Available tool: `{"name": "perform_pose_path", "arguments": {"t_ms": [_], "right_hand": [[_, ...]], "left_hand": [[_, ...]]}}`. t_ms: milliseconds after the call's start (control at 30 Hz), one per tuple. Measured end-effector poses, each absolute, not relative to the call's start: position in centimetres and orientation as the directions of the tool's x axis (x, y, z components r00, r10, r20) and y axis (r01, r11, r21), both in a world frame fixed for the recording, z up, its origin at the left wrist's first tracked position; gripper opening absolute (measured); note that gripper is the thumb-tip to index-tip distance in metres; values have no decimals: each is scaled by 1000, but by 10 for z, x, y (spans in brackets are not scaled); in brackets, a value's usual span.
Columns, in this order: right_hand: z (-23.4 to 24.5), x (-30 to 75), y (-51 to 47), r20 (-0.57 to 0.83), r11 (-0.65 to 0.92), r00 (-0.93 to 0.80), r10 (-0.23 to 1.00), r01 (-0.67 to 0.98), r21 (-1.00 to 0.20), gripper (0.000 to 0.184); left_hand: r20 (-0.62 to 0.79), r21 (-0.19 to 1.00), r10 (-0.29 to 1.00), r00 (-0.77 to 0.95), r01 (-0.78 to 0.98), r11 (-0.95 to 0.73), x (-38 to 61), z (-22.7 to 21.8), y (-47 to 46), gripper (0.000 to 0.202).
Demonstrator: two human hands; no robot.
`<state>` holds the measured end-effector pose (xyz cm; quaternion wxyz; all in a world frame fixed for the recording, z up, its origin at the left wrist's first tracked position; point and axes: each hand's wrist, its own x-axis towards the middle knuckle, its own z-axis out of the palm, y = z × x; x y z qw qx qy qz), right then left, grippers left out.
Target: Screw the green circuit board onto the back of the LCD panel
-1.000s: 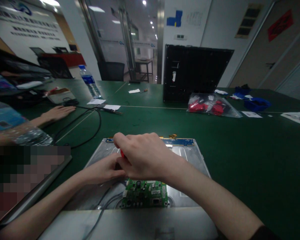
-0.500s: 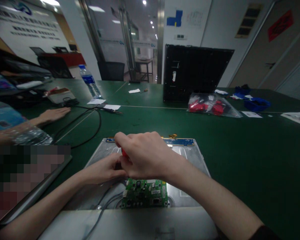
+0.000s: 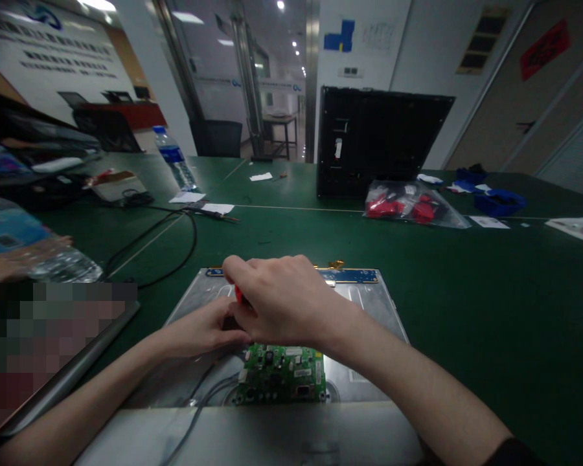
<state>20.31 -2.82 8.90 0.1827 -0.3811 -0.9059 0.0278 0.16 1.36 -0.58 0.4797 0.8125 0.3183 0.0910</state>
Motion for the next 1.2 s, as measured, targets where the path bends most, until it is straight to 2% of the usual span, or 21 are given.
{"name": "perform_pose_path", "arguments": {"t_ms": [133, 333, 633, 933, 1200], "right_hand": [[88, 204, -26, 311, 716, -655, 689, 681, -153, 21], [91, 206, -30, 288, 732, -674, 680, 644, -223, 21], [88, 204, -26, 325, 725, -652, 685, 655, -213, 14], [86, 204, -25, 319, 708, -649, 691, 696, -118, 25], [94, 208, -29, 258, 736, -690, 677, 629, -250, 19]], "left_hand": [[-137, 857, 576, 806, 388, -339, 1, -7, 14, 9], [-158, 839, 599, 785, 427, -338, 0, -9, 15, 9], [-191, 838, 589, 785, 443, -318, 0, -4, 15, 11], [-122, 833, 566, 815, 394, -388, -1, -7, 16, 7], [-141, 836, 593, 793, 416, -358, 0, -6, 15, 10]]}}
